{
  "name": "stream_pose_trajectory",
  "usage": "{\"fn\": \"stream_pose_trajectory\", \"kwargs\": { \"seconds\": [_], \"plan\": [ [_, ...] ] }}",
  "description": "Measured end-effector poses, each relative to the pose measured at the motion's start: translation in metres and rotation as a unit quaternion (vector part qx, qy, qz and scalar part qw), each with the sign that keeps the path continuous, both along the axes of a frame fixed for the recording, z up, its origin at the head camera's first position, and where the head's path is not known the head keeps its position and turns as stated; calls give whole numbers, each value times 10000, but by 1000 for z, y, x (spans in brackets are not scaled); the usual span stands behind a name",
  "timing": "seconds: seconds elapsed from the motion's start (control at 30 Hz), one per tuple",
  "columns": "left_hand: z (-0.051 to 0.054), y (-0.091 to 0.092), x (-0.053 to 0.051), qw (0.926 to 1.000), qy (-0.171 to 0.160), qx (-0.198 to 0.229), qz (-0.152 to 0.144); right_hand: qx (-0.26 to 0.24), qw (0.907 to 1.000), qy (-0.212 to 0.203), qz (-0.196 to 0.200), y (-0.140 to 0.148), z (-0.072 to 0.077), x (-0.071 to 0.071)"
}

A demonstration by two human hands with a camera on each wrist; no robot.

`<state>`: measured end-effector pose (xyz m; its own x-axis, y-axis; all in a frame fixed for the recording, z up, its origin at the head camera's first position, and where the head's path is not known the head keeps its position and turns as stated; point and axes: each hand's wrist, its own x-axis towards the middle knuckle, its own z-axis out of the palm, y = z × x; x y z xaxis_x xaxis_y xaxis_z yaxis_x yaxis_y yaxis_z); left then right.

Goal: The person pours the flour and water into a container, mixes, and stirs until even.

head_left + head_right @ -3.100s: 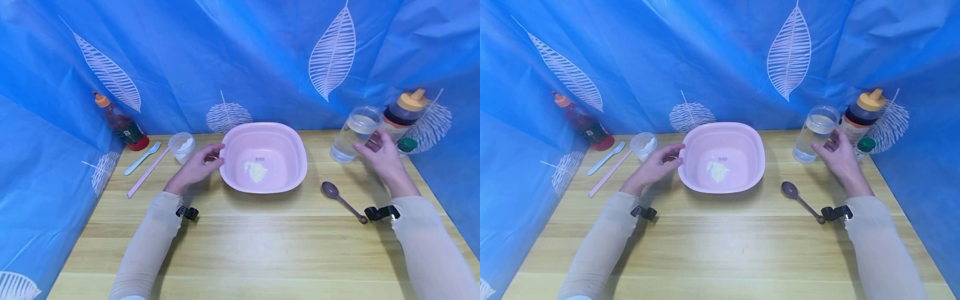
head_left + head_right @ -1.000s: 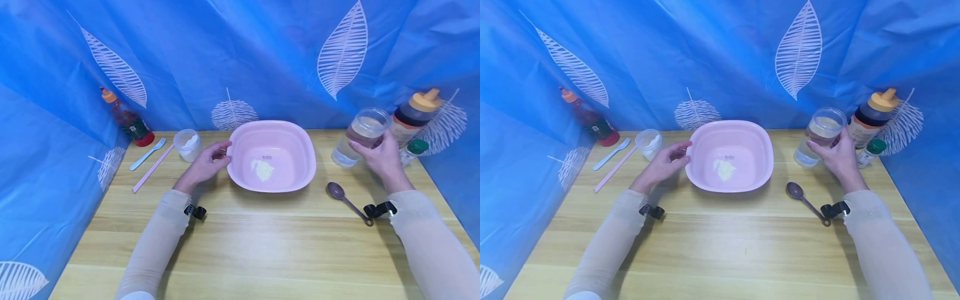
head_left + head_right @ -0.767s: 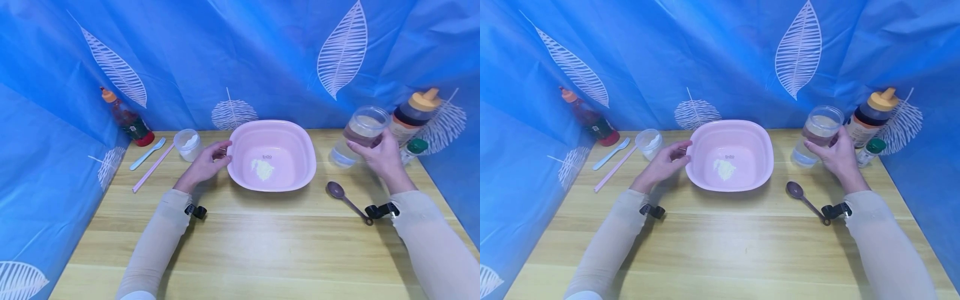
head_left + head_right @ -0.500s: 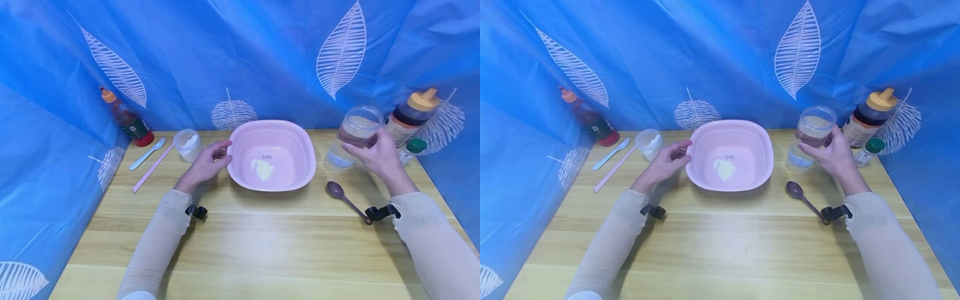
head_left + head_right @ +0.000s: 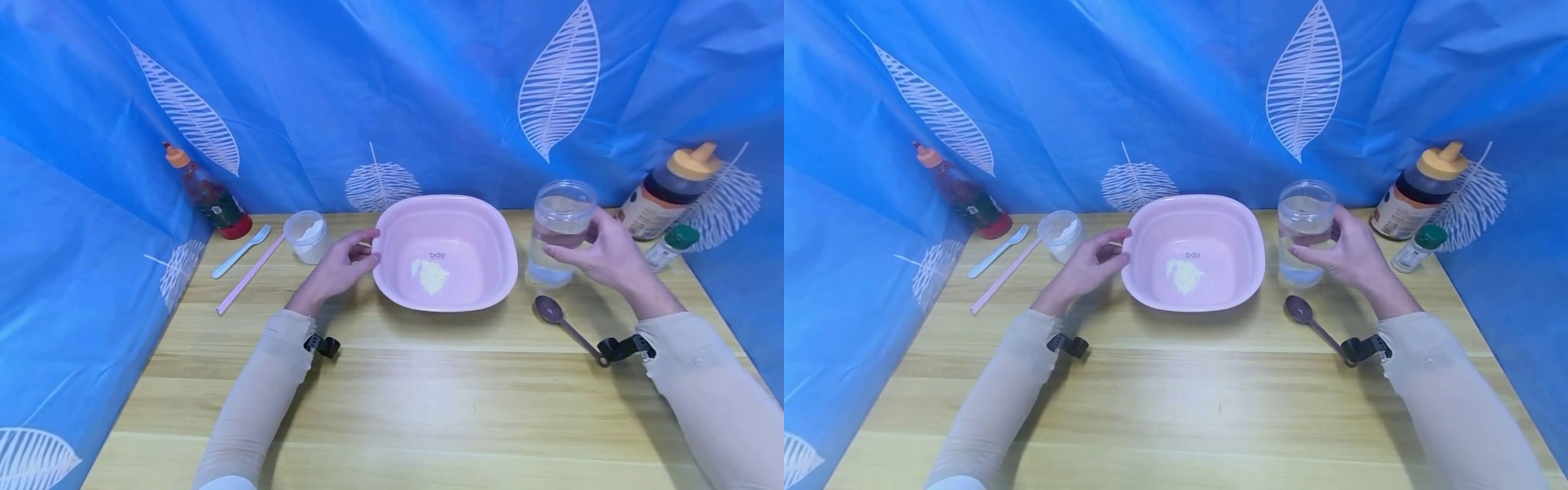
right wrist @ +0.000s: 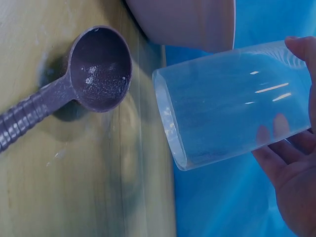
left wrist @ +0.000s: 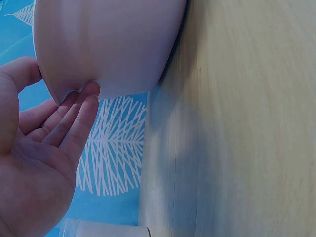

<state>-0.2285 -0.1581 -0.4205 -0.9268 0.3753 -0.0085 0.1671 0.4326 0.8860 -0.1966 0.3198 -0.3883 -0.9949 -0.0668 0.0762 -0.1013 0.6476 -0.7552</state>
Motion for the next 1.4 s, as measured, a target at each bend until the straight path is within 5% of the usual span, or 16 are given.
{"fn": "stream_pose_trajectory", "kwargs": {
  "seconds": [1.4],
  "plan": [
    [-1, 1, -2, 10000, -23, -21, 21, 1181, 9853, -127, 1224, -28, 37, -1]
  ]
}}
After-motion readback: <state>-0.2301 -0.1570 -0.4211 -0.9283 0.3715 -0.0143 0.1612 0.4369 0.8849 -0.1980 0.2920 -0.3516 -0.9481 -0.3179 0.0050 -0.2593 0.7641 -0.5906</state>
